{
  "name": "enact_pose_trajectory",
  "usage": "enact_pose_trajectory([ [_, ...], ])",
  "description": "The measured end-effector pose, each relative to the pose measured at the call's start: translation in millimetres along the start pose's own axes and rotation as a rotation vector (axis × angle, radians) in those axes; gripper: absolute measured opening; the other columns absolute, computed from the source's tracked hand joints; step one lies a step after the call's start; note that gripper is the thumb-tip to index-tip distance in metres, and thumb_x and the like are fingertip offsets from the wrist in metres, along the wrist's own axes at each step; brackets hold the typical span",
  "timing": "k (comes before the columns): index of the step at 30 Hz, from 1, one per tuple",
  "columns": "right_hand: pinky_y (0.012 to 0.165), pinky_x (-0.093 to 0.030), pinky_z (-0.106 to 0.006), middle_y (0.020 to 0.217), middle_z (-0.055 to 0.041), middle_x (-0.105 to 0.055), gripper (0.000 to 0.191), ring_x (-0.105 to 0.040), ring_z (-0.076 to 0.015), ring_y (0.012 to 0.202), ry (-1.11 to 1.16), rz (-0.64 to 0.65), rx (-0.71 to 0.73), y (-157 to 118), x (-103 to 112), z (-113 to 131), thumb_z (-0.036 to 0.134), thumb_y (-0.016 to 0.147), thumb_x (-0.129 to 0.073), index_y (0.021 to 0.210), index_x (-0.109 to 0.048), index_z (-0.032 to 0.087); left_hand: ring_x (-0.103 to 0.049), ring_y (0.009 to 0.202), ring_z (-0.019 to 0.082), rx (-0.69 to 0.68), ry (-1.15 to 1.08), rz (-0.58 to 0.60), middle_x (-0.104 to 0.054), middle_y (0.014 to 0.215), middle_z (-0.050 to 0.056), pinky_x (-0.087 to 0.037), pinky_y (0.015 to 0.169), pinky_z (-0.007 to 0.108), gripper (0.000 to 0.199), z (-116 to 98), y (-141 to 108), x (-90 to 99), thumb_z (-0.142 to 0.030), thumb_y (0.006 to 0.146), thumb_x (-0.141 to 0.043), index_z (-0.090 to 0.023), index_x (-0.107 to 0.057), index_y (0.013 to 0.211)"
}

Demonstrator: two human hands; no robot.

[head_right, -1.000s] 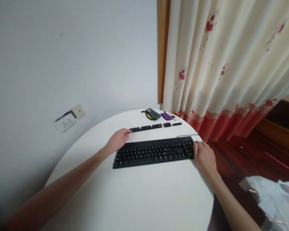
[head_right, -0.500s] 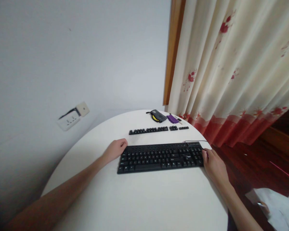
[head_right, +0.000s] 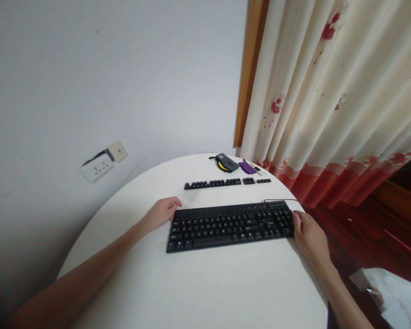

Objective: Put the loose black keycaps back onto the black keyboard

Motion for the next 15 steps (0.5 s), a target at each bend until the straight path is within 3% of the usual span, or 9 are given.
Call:
enact_pose_trajectory([
  [7, 0.073, -0.046, -0.036, 0.102, -0.0109, -0.07, 0.038, -0.064, -0.0266, 0.087, 0.031, -0.123, -0.018, -2, 13, 1, 0.042, 0.096, -0.036, 0.102, -0.066, 0.019, -0.056, 0.052, 0.016, -0.004, -0.118, -0.156, -0.063, 0.056, -0.002, -0.039, 0.055, 0.025, 0.028, 15, 13, 11.6, -0.028, 0.082, -0.04, -0.018, -0.066, 0.088],
  [15, 0.076, -0.047, -0.035, 0.096, -0.0107, -0.069, 0.028, -0.062, -0.024, 0.086, 0.222, -0.278, 0.052, 2, 29, 20, 0.032, 0.092, -0.043, 0.099, -0.066, 0.017, -0.055, 0.054, 0.014, -0.007, -0.195, -0.274, -0.062, 0.057, -0.002, -0.039, 0.056, 0.024, 0.027, 14, 12, 14.9, -0.024, 0.079, -0.045, -0.016, -0.069, 0.088],
])
Point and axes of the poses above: each hand's wrist, its own y-axis towards the middle knuckle, its own x-axis out of the back of the hand, z = x × y, the point moved 7 cm from there along y, towards the middle knuckle
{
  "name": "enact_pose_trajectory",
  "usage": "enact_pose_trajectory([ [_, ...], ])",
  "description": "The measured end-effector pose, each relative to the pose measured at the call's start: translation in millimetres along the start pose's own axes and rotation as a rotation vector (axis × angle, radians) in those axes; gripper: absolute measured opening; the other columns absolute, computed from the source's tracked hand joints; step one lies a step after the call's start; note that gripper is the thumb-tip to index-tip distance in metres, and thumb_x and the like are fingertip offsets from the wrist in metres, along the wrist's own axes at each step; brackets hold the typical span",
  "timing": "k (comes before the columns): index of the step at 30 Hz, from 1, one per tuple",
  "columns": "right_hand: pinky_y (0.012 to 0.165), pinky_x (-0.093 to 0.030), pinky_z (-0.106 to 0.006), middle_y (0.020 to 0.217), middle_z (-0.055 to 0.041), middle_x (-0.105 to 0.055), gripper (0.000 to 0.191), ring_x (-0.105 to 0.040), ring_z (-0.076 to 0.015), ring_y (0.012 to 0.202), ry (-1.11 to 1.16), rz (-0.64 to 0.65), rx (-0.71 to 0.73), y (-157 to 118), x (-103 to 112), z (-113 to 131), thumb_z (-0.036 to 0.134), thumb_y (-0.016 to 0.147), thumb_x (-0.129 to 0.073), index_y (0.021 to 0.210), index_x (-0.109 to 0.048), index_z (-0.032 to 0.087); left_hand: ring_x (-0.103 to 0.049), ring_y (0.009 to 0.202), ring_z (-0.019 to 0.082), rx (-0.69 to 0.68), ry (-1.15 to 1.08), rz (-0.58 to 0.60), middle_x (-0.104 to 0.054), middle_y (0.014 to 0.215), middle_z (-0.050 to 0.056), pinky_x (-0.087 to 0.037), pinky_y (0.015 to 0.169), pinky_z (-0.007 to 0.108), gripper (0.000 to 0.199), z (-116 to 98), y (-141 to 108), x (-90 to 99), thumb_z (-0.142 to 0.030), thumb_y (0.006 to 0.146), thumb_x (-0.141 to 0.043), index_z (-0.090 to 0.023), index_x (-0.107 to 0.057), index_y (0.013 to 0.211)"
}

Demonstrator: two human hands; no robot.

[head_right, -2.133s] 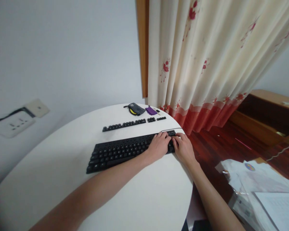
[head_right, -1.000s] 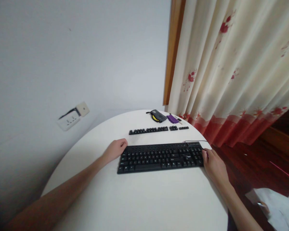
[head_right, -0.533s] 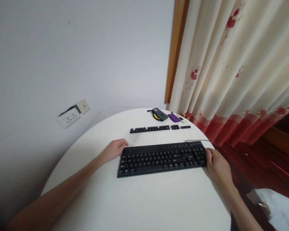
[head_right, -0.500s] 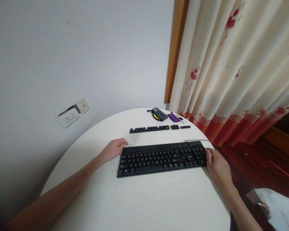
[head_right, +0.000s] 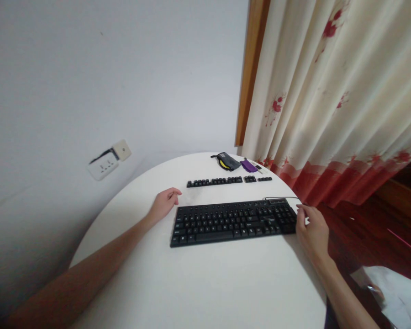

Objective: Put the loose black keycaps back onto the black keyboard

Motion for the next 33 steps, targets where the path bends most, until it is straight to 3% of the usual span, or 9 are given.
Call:
enact_pose_trajectory([
  [4, 0.08, -0.048, -0.037, 0.095, -0.0102, -0.068, 0.024, -0.062, -0.0242, 0.088, 0.138, 0.01, 0.102, 14, -14, 50, 0.03, 0.091, -0.046, 0.098, -0.065, 0.018, -0.058, 0.059, 0.015, 0.013, -0.025, -0.027, -0.063, 0.061, -0.001, -0.043, 0.061, 0.025, 0.026, -1, 4, -2.3, -0.022, 0.079, -0.045, -0.016, -0.069, 0.087],
  [9, 0.082, -0.049, -0.039, 0.095, -0.0091, -0.066, 0.021, -0.06, -0.0234, 0.088, 0.328, 0.137, 0.245, 38, -51, 147, 0.025, 0.091, -0.046, 0.099, -0.065, 0.019, -0.06, 0.06, 0.015, 0.058, -0.064, -0.033, -0.066, 0.064, 0.001, -0.045, 0.061, 0.025, 0.023, 1, 22, -13.1, -0.017, 0.076, -0.046, -0.015, -0.067, 0.085],
  [12, 0.082, -0.049, -0.039, 0.095, -0.0081, -0.066, 0.021, -0.06, -0.0229, 0.089, 0.45, 0.169, 0.283, 38, -70, 195, 0.021, 0.091, -0.045, 0.101, -0.064, 0.02, -0.06, 0.06, 0.015, 0.083, -0.076, -0.071, -0.066, 0.064, 0.002, -0.045, 0.06, 0.025, 0.024, 3, 23, -14.3, -0.016, 0.076, -0.045, -0.014, -0.067, 0.086],
  [15, 0.082, -0.049, -0.039, 0.094, -0.0079, -0.066, 0.023, -0.06, -0.0227, 0.09, 0.529, 0.243, 0.322, 18, -83, 224, 0.015, 0.091, -0.044, 0.102, -0.064, 0.02, -0.06, 0.061, 0.015, 0.077, -0.085, -0.1, -0.066, 0.067, 0.002, -0.044, 0.059, 0.024, 0.025, 3, 15, -12.9, -0.017, 0.078, -0.044, -0.014, -0.066, 0.09],
  [22, 0.077, -0.051, -0.034, 0.088, -0.0051, -0.068, 0.027, -0.062, -0.0195, 0.082, 0.563, 0.704, 0.606, -61, -81, 264, 0.008, 0.088, -0.048, 0.103, -0.066, 0.02, -0.053, 0.055, 0.013, 0.08, -0.095, -0.106, -0.063, 0.065, 0.0, -0.039, 0.054, 0.023, 0.026, 4, 12, -9.6, -0.02, 0.077, -0.044, -0.016, -0.066, 0.09],
  [24, 0.076, -0.051, -0.033, 0.086, -0.0037, -0.069, 0.027, -0.063, -0.0186, 0.08, 0.592, 0.776, 0.627, -65, -76, 269, 0.009, 0.088, -0.049, 0.103, -0.067, 0.022, -0.052, 0.054, 0.013, 0.095, -0.089, -0.111, -0.063, 0.065, -0.001, -0.037, 0.053, 0.023, 0.026, 5, 13, -8.1, -0.021, 0.077, -0.045, -0.016, -0.066, 0.09],
  [27, 0.082, -0.051, -0.035, 0.094, -0.0052, -0.07, 0.028, -0.064, -0.0197, 0.087, 0.644, 0.646, 0.413, -31, -73, 246, 0.012, 0.089, -0.047, 0.107, -0.067, 0.022, -0.051, 0.052, 0.013, 0.137, -0.087, -0.116, -0.062, 0.063, -0.001, -0.037, 0.052, 0.023, 0.025, 5, 10, -5.7, -0.023, 0.076, -0.046, -0.016, -0.066, 0.088],
  [30, 0.08, -0.051, -0.037, 0.1, -0.0088, -0.071, 0.025, -0.064, -0.0227, 0.091, 0.572, 0.359, 0.064, 18, -73, 184, 0.022, 0.093, -0.046, 0.107, -0.067, 0.02, -0.05, 0.052, 0.012, 0.162, -0.111, -0.123, -0.062, 0.063, -0.001, -0.037, 0.051, 0.023, 0.024, 4, 5, -4.0, -0.026, 0.076, -0.047, -0.017, -0.066, 0.088],
  [33, 0.074, -0.051, -0.038, 0.102, -0.0127, -0.071, 0.03, -0.064, -0.0252, 0.088, 0.426, 0.184, -0.115, 51, -74, 126, 0.031, 0.092, -0.047, 0.108, -0.067, 0.016, -0.049, 0.051, 0.012, 0.151, -0.141, -0.138, -0.061, 0.062, -0.002, -0.037, 0.051, 0.022, 0.025, 3, 3, -3.1, -0.028, 0.077, -0.048, -0.016, -0.066, 0.089],
])
Point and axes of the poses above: each hand's wrist, its own y-axis towards the middle knuckle, its own x-axis out of the back of the hand, z = x × y, the point moved 7 cm from there along y, towards the middle knuckle
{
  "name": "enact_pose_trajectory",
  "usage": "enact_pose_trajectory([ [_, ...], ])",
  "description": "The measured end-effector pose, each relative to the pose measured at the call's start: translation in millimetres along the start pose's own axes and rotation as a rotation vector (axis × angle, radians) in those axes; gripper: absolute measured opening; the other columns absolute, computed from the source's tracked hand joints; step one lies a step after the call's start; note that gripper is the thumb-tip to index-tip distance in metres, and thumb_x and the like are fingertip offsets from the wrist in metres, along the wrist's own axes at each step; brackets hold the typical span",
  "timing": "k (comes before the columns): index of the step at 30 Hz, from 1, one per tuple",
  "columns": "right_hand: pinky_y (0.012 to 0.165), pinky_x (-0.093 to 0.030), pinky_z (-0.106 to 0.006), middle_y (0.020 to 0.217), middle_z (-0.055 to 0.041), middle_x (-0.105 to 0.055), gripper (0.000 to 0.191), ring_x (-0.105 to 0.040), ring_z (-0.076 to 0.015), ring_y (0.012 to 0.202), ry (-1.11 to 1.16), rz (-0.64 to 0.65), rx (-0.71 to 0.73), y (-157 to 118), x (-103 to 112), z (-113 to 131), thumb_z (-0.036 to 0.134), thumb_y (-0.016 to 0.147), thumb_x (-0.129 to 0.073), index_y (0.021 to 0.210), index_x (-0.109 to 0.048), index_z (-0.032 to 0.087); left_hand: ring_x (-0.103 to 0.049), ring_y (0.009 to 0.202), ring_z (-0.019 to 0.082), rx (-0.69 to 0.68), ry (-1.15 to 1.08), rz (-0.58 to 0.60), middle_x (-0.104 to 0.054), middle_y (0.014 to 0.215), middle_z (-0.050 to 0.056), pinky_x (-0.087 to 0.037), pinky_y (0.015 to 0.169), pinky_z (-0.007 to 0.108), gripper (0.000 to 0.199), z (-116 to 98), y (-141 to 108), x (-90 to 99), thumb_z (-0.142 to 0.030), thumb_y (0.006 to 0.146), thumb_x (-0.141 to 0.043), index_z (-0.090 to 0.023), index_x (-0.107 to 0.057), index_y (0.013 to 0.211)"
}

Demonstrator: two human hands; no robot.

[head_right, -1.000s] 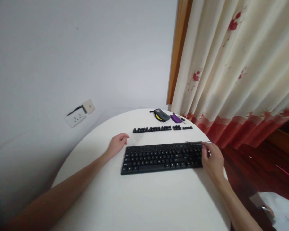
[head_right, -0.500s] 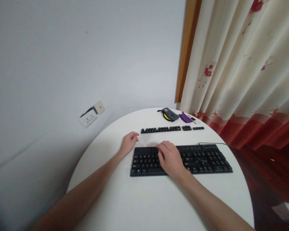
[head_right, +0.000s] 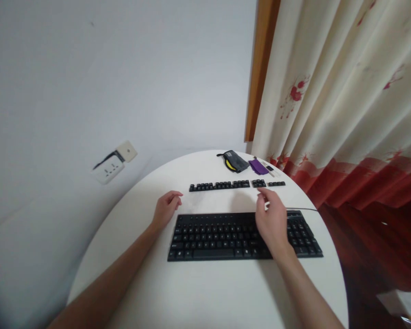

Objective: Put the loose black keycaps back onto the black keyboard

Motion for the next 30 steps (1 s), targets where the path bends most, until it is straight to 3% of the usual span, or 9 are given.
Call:
enact_pose_trajectory([
  [3, 0.077, -0.05, -0.039, 0.101, -0.0144, -0.07, 0.033, -0.064, -0.0255, 0.086, -0.079, -0.09, -0.02, 16, 14, -23, 0.034, 0.091, -0.047, 0.107, -0.068, 0.014, -0.049, 0.051, 0.012, -0.013, -0.004, -0.005, -0.06, 0.061, -0.002, -0.038, 0.05, 0.022, 0.025, 0, 3, -0.2, -0.029, 0.077, -0.048, -0.016, -0.066, 0.089],
  [10, 0.076, -0.05, -0.037, 0.101, -0.0127, -0.071, 0.033, -0.064, -0.0243, 0.087, -0.04, -0.164, -0.041, 20, 28, -26, 0.035, 0.091, -0.045, 0.105, -0.068, 0.016, -0.049, 0.05, 0.011, -0.035, -0.012, 0.021, -0.06, 0.061, -0.002, -0.037, 0.049, 0.022, 0.024, -3, 6, -0.9, -0.027, 0.077, -0.048, -0.016, -0.066, 0.088],
  [17, 0.075, -0.049, -0.037, 0.092, -0.0131, -0.07, 0.041, -0.064, -0.0232, 0.079, 0.014, -0.314, -0.211, 39, 53, -79, 0.039, 0.092, -0.038, 0.101, -0.068, 0.013, -0.051, 0.051, 0.012, -0.043, 0.009, 0.04, -0.061, 0.062, -0.002, -0.039, 0.051, 0.022, 0.024, -4, 6, -3.5, -0.027, 0.078, -0.048, -0.016, -0.066, 0.089],
  [20, 0.077, -0.048, -0.041, 0.096, -0.0182, -0.07, 0.05, -0.064, -0.0274, 0.082, -0.111, -0.229, -0.235, 44, 51, -93, 0.045, 0.092, -0.035, 0.105, -0.068, 0.01, -0.053, 0.052, 0.012, -0.032, 0.075, 0.03, -0.063, 0.063, -0.001, -0.04, 0.052, 0.023, 0.024, -4, 6, -1.3, -0.025, 0.078, -0.046, -0.016, -0.066, 0.088],
  [23, 0.082, -0.046, -0.049, 0.1, -0.025, -0.069, 0.059, -0.063, -0.0356, 0.092, -0.352, -0.065, -0.279, 45, 48, -105, 0.051, 0.092, -0.034, 0.109, -0.069, 0.008, -0.057, 0.05, 0.013, 0.021, 0.229, 0.068, -0.065, 0.065, 0.0, -0.042, 0.052, 0.023, 0.024, -3, 3, 6.7, -0.024, 0.079, -0.045, -0.017, -0.066, 0.089],
  [26, 0.089, -0.044, -0.052, 0.105, -0.0256, -0.068, 0.062, -0.063, -0.038, 0.101, -0.53, 0.118, -0.367, 40, 48, -119, 0.055, 0.093, -0.033, 0.116, -0.068, 0.009, -0.057, 0.042, 0.012, 0.097, 0.398, 0.179, -0.065, 0.059, -0.001, -0.042, 0.049, 0.023, 0.025, -2, -6, 15.6, -0.032, 0.086, -0.045, -0.018, -0.064, 0.095],
  [30, 0.095, -0.044, -0.044, 0.111, -0.0212, -0.067, 0.056, -0.06, -0.0329, 0.112, -0.576, 0.361, -0.383, 31, 37, -120, 0.052, 0.094, -0.036, 0.119, -0.067, 0.012, -0.058, 0.039, 0.015, 0.253, 0.441, 0.364, -0.062, 0.049, 0.0, -0.042, 0.045, 0.023, 0.039, 1, -25, 12.8, -0.048, 0.093, -0.039, -0.017, -0.062, 0.093],
])
Point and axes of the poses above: each hand's wrist, its own y-axis towards the middle knuckle, its own x-axis out of the back of the hand, z = x × y, the point moved 7 cm from there along y, towards the middle knuckle
